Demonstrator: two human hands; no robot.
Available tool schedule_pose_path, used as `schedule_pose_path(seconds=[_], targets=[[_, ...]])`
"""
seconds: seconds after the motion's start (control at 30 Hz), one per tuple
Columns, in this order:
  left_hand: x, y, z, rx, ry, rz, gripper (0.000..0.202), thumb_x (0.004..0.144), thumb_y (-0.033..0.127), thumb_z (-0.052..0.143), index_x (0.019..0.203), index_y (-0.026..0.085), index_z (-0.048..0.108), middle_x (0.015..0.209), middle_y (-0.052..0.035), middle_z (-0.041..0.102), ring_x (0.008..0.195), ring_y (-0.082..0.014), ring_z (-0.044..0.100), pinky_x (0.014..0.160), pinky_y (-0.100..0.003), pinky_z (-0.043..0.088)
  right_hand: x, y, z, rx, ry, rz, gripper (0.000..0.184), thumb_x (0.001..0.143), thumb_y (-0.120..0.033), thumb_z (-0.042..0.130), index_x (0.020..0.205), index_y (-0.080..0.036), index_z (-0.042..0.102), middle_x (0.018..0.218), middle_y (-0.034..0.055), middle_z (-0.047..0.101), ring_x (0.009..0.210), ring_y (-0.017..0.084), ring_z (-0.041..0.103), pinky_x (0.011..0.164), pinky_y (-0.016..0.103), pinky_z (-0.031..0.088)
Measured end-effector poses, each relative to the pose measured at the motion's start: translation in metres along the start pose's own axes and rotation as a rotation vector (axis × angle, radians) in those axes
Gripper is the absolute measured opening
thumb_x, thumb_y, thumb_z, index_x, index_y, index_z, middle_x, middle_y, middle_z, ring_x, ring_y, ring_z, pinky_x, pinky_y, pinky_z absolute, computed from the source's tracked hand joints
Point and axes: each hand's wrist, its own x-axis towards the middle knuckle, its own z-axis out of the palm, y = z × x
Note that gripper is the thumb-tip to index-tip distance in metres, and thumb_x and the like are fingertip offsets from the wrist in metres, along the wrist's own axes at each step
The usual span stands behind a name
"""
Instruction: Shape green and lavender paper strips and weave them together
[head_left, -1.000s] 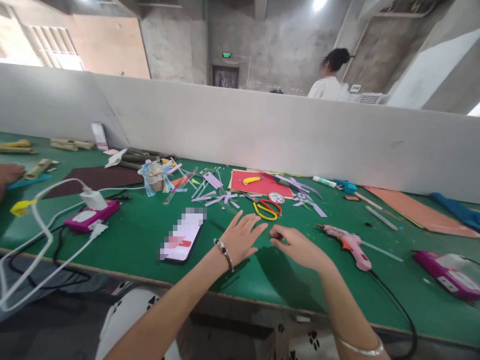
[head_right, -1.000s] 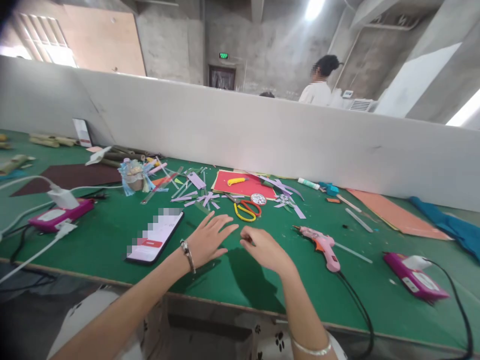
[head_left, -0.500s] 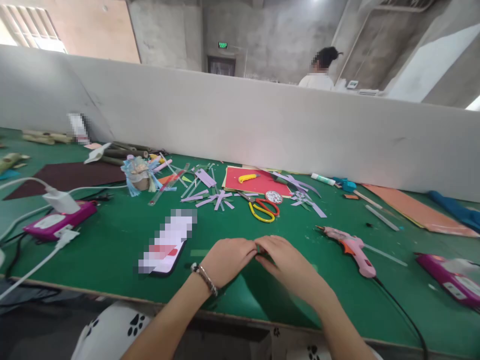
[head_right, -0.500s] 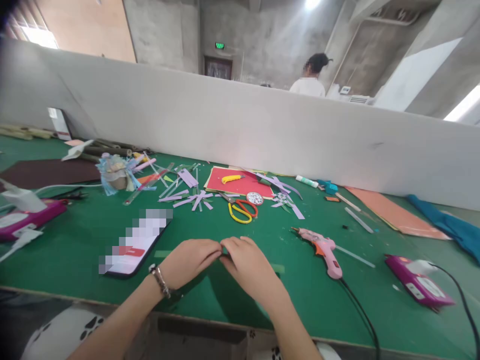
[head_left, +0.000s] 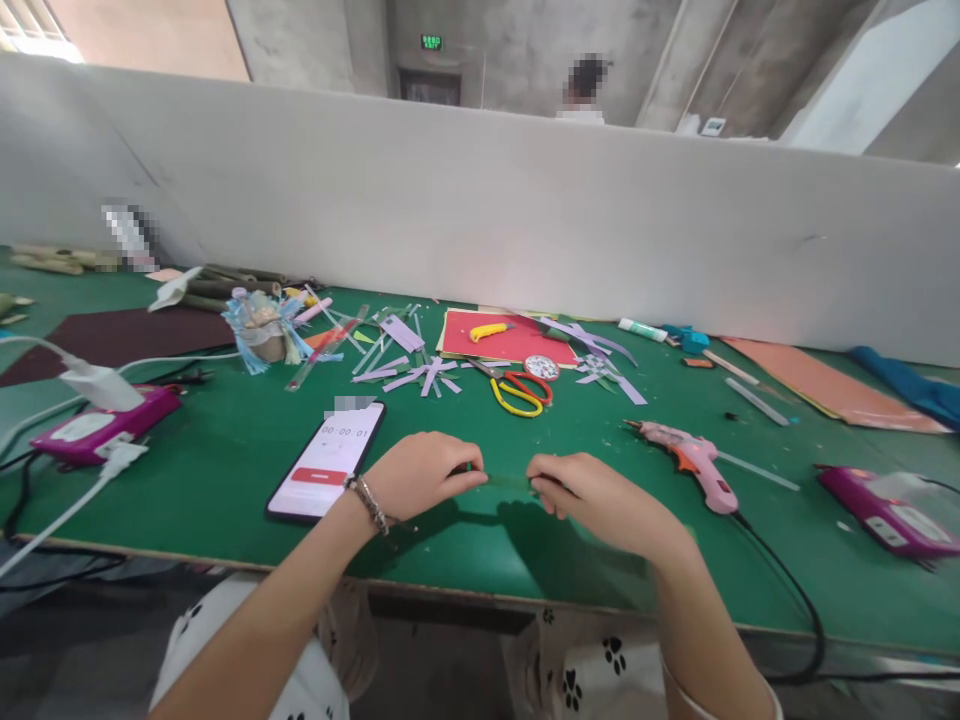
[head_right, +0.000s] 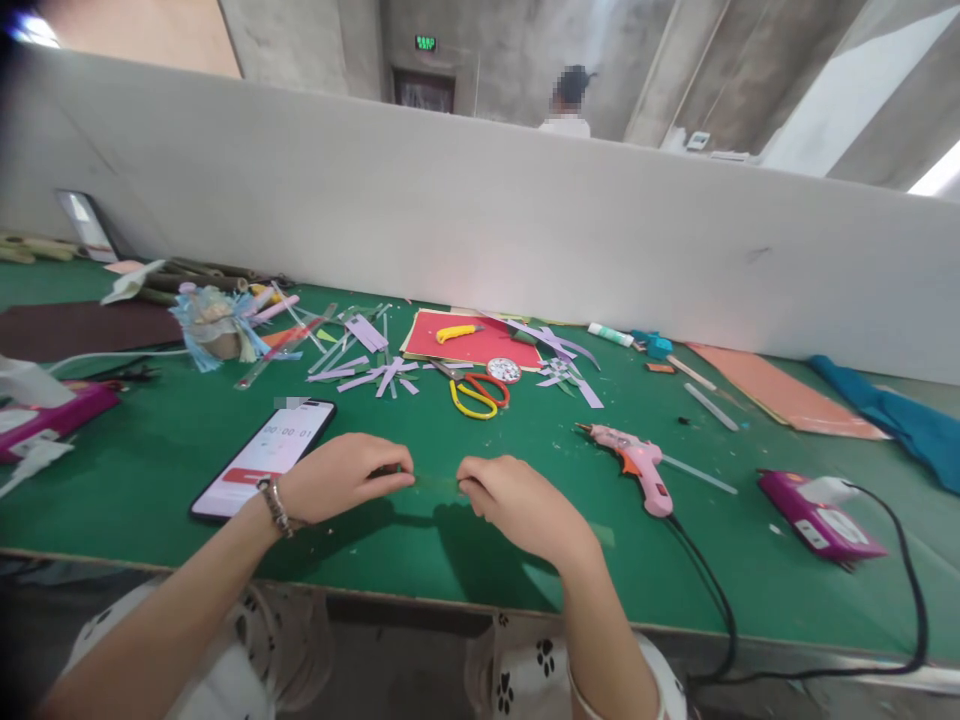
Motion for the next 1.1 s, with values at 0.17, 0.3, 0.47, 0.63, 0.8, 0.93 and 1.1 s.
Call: schedule_pose_path(seconds=[0.17,0.3,0.47,0.63,0.8,0.93,1.1], targets=[[-0.007,0.000,0.018,-0.078,-0.004,-0.018,0.020,0.083,0.028,0.047,0.077,0.018,0.063,0.065,0.0017,0.062,0.060,-0.0115,0.054,0.055,-0.020,0.034,0.012,-0.007,0.015,-0.035,0.016,-0.046,0.014,0.082,-0.024,0.041,0.078,-0.019,0.054,0.072,0.0017,0.058,0.064,0.012,0.048,0.055,0.022,0.029],[-0.008,-0.001,0.022,-0.170,0.030,0.001,0.018,0.081,0.027,0.049,0.075,0.017,0.063,0.062,0.0026,0.060,0.057,-0.0098,0.052,0.054,-0.019,0.034,0.020,-0.013,0.020,0.044,-0.033,-0.103,0.018,0.082,-0.019,0.041,0.067,-0.018,0.051,0.058,-0.0019,0.052,0.053,0.009,0.045,0.051,0.021,0.028],[-0.009,-0.012,0.018,-0.321,0.156,-0.018,0.021,0.079,0.030,0.049,0.070,0.016,0.062,0.062,0.0014,0.061,0.057,-0.0097,0.051,0.055,-0.019,0.035,0.009,0.002,0.002,0.126,-0.047,-0.042,0.021,0.084,-0.021,0.038,0.065,-0.018,0.046,0.054,-0.0036,0.053,0.050,0.008,0.050,0.052,0.019,0.034],[-0.006,-0.015,0.023,-0.678,0.352,-0.189,0.021,0.073,0.034,0.049,0.067,0.015,0.059,0.055,0.0021,0.057,0.045,-0.0078,0.044,0.046,-0.018,0.035,-0.002,0.016,-0.009,0.233,-0.109,0.007,0.024,0.086,-0.026,0.034,0.065,-0.019,0.045,0.058,-0.0016,0.060,0.051,0.010,0.055,0.055,0.021,0.039],[-0.001,-0.005,0.028,-0.907,0.409,-0.292,0.025,0.068,0.036,0.053,0.054,0.015,0.054,0.051,0.0023,0.057,0.041,-0.0058,0.041,0.042,-0.017,0.035,0.007,-0.002,0.004,0.125,-0.034,-0.064,0.020,0.083,-0.027,0.040,0.070,-0.019,0.052,0.070,0.0003,0.063,0.064,0.012,0.056,0.059,0.023,0.037],[-0.002,0.003,0.031,-0.886,0.365,-0.259,0.025,0.068,0.033,0.055,0.051,0.015,0.056,0.044,0.0038,0.052,0.040,-0.0060,0.042,0.041,-0.016,0.035,0.019,-0.019,0.020,0.135,0.105,-0.025,0.022,0.084,-0.031,0.040,0.070,-0.019,0.051,0.067,0.0003,0.061,0.062,0.012,0.056,0.056,0.022,0.036],[-0.002,0.003,0.032,-0.909,0.463,-0.254,0.019,0.070,0.031,0.055,0.062,0.015,0.062,0.051,0.0022,0.060,0.043,-0.0078,0.051,0.044,-0.017,0.040,0.025,-0.021,0.027,0.253,0.101,-0.064,0.026,0.085,-0.023,0.038,0.061,-0.018,0.047,0.058,-0.0009,0.060,0.055,0.009,0.056,0.055,0.019,0.039]])
